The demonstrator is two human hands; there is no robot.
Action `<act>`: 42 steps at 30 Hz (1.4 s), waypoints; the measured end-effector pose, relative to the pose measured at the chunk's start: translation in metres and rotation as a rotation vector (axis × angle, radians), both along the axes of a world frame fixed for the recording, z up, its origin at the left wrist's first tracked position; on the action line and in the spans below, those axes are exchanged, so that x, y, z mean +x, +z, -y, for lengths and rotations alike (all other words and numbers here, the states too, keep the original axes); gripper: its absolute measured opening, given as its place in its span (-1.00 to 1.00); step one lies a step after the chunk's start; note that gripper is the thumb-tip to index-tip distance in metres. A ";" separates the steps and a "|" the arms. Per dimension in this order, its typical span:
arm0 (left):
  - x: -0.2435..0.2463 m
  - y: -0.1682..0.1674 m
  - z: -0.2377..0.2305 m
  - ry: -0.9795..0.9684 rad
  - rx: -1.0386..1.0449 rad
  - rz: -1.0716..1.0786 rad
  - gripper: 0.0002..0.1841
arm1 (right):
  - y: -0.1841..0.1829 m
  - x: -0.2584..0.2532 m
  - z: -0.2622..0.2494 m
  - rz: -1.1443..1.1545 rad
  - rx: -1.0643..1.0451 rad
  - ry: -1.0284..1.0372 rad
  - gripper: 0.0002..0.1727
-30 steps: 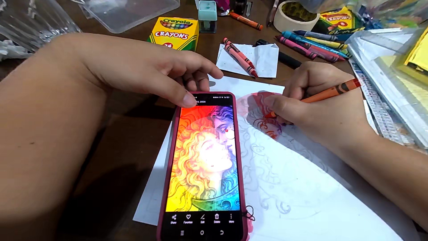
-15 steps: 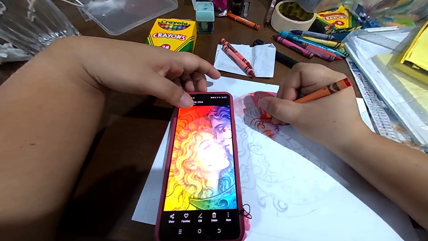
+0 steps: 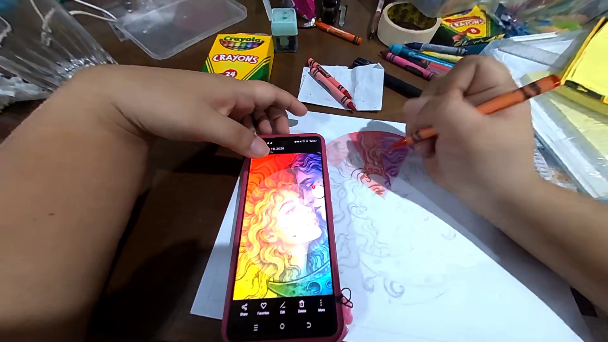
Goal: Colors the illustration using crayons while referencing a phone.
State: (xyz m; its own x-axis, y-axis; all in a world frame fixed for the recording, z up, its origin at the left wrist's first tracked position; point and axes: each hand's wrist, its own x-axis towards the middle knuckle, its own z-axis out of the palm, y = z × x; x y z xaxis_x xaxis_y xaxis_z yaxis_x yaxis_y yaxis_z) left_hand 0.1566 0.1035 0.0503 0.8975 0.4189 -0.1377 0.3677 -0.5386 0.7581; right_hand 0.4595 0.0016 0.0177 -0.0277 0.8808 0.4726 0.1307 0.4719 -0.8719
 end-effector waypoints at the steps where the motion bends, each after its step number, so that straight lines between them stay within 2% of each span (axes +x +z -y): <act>1: 0.000 0.000 0.000 -0.005 -0.004 0.003 -0.29 | 0.003 0.001 -0.002 -0.107 -0.040 -0.016 -0.70; 2: 0.000 0.000 -0.001 -0.012 -0.006 0.004 -0.29 | 0.008 0.002 -0.003 -0.209 -0.111 -0.051 -0.67; 5: 0.000 0.002 0.001 0.002 0.016 -0.024 -0.28 | 0.019 0.013 -0.010 -0.446 -0.383 -0.206 -0.40; 6: 0.001 0.004 0.002 0.014 0.025 -0.040 -0.27 | 0.020 0.019 -0.014 -0.504 -0.435 -0.241 -0.38; 9: 0.001 0.006 0.004 0.032 0.034 -0.047 -0.23 | 0.018 0.034 -0.023 -0.606 -0.457 -0.288 -0.35; 13: 0.001 0.008 0.005 0.063 0.002 -0.048 -0.17 | 0.020 0.036 -0.024 -0.611 -0.471 -0.279 -0.34; 16: 0.002 0.009 0.005 0.077 0.003 -0.062 -0.13 | 0.024 0.028 -0.019 -0.509 -0.476 -0.246 -0.39; 17: 0.003 0.010 0.006 0.083 0.003 -0.065 -0.13 | 0.024 0.025 -0.015 -0.459 -0.472 -0.226 -0.46; 20: 0.003 0.011 0.007 0.092 -0.005 -0.061 -0.09 | 0.018 0.014 -0.003 -0.309 -0.425 -0.058 -0.84; 21: 0.003 0.011 0.007 0.096 -0.008 -0.059 -0.09 | 0.015 0.011 0.001 -0.257 -0.391 0.019 -0.87; 24: 0.002 0.009 0.008 0.090 -0.023 -0.036 -0.15 | 0.002 0.001 0.010 -0.049 -0.247 0.161 -0.79; 28: 0.002 0.007 0.005 0.061 -0.016 -0.031 -0.14 | 0.000 -0.007 0.016 0.148 -0.121 0.072 -0.79; 42: 0.003 0.007 0.006 0.055 -0.026 -0.035 -0.14 | -0.003 -0.008 0.020 0.285 -0.027 -0.043 -0.77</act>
State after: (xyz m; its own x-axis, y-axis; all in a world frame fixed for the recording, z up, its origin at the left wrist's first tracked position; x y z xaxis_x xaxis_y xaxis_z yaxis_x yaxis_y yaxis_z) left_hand 0.1596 0.0979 0.0578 0.8678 0.4633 -0.1796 0.4224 -0.4974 0.7578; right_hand 0.4512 -0.0186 0.0142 -0.1188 0.8963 0.4273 0.3917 0.4378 -0.8093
